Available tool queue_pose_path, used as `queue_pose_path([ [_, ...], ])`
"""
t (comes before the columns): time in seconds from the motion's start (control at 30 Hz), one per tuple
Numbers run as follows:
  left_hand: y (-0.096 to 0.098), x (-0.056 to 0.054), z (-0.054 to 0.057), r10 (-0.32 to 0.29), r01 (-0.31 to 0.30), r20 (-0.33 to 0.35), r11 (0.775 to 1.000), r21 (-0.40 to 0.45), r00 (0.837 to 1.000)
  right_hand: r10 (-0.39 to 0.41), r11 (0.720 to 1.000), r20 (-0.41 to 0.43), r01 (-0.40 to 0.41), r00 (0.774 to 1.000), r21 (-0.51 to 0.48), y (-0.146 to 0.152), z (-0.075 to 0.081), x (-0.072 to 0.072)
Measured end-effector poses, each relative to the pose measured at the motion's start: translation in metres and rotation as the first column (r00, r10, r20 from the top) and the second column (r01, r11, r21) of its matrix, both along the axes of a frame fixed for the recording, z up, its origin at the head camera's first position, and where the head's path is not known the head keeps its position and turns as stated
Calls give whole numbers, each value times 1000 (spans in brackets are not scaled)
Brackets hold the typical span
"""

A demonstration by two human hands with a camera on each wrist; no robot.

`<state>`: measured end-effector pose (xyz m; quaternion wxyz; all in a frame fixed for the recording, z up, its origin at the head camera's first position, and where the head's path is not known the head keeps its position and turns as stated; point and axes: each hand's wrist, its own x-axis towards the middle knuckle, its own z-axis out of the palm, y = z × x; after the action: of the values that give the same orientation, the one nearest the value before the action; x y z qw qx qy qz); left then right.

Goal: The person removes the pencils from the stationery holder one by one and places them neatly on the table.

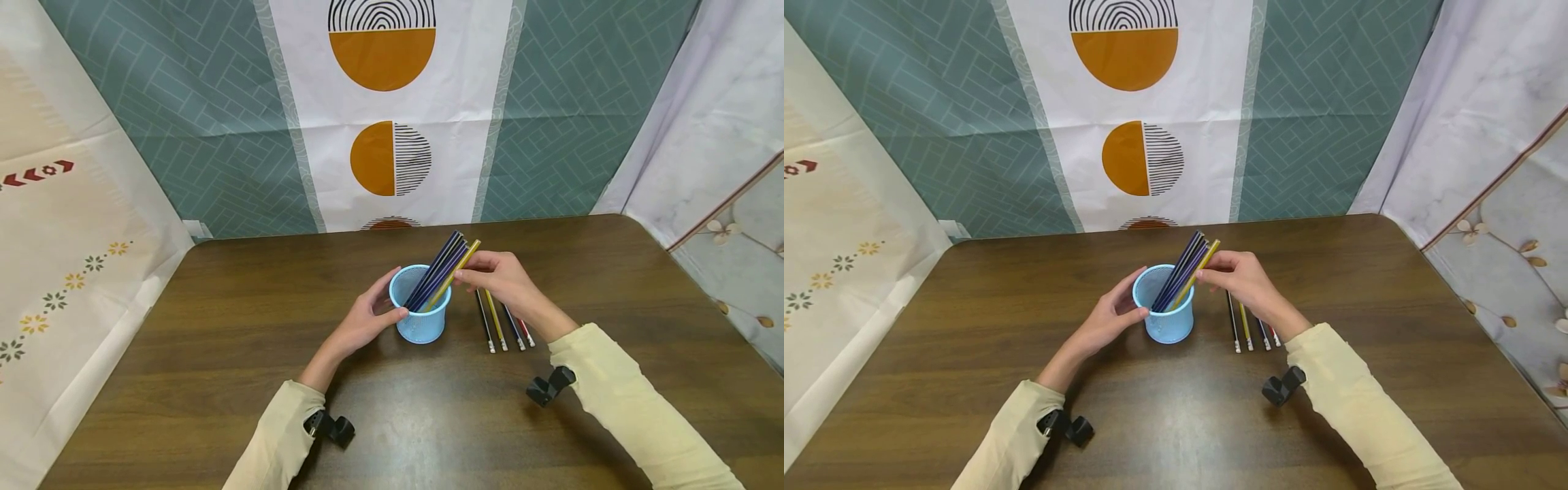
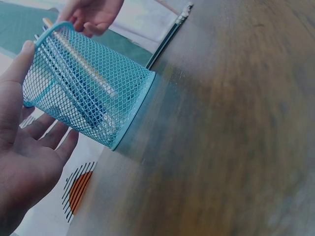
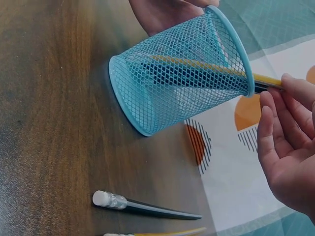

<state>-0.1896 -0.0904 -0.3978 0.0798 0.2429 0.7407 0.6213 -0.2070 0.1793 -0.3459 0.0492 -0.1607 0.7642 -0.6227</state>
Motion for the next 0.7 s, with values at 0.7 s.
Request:
queue_pose_path([
  [0.7, 0, 2, 1, 3, -3, -18, 1000, 3, 1000, 17, 999, -28, -19, 999, -49, 6, 16, 3],
])
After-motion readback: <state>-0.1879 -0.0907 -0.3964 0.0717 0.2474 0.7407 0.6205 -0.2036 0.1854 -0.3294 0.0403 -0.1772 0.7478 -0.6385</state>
